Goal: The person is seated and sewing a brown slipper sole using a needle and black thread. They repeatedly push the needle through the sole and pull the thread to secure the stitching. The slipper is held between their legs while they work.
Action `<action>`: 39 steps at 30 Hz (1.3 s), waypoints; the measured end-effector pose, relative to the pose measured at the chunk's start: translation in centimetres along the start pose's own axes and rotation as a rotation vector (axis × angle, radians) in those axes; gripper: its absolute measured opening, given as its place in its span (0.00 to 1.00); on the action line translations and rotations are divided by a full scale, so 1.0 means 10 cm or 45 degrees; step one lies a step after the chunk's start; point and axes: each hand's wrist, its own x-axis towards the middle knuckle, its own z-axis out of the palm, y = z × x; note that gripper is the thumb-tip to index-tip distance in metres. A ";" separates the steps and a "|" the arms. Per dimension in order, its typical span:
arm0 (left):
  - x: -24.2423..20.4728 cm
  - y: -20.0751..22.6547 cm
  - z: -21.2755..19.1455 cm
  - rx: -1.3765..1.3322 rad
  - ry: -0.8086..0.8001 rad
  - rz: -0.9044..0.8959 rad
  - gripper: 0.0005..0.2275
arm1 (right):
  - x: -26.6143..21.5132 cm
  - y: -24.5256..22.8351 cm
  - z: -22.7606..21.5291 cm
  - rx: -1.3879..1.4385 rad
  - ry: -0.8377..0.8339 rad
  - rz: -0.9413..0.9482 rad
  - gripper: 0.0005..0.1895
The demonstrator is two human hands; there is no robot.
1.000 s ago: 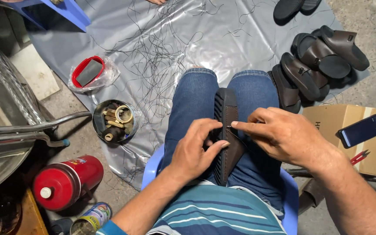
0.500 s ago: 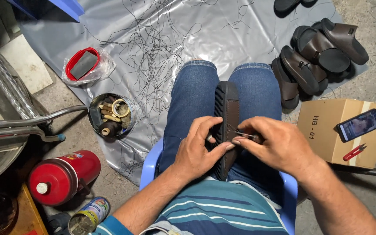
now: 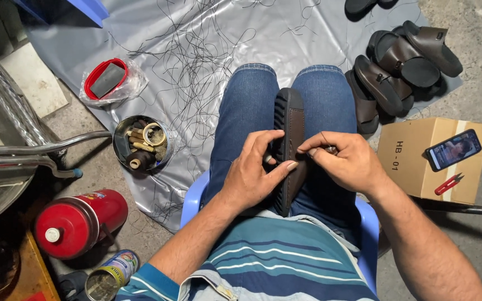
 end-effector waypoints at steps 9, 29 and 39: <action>0.03 0.06 -0.07 0.177 -0.020 0.063 0.22 | 0.02 0.09 -0.17 0.114 0.152 -0.167 0.11; 0.03 0.03 -0.04 0.236 -0.064 -0.080 0.23 | 0.17 0.19 -0.12 -0.732 0.644 -0.792 0.22; 0.05 0.07 -0.06 0.253 -0.086 0.046 0.24 | -0.38 0.37 -0.32 0.244 0.599 0.077 0.12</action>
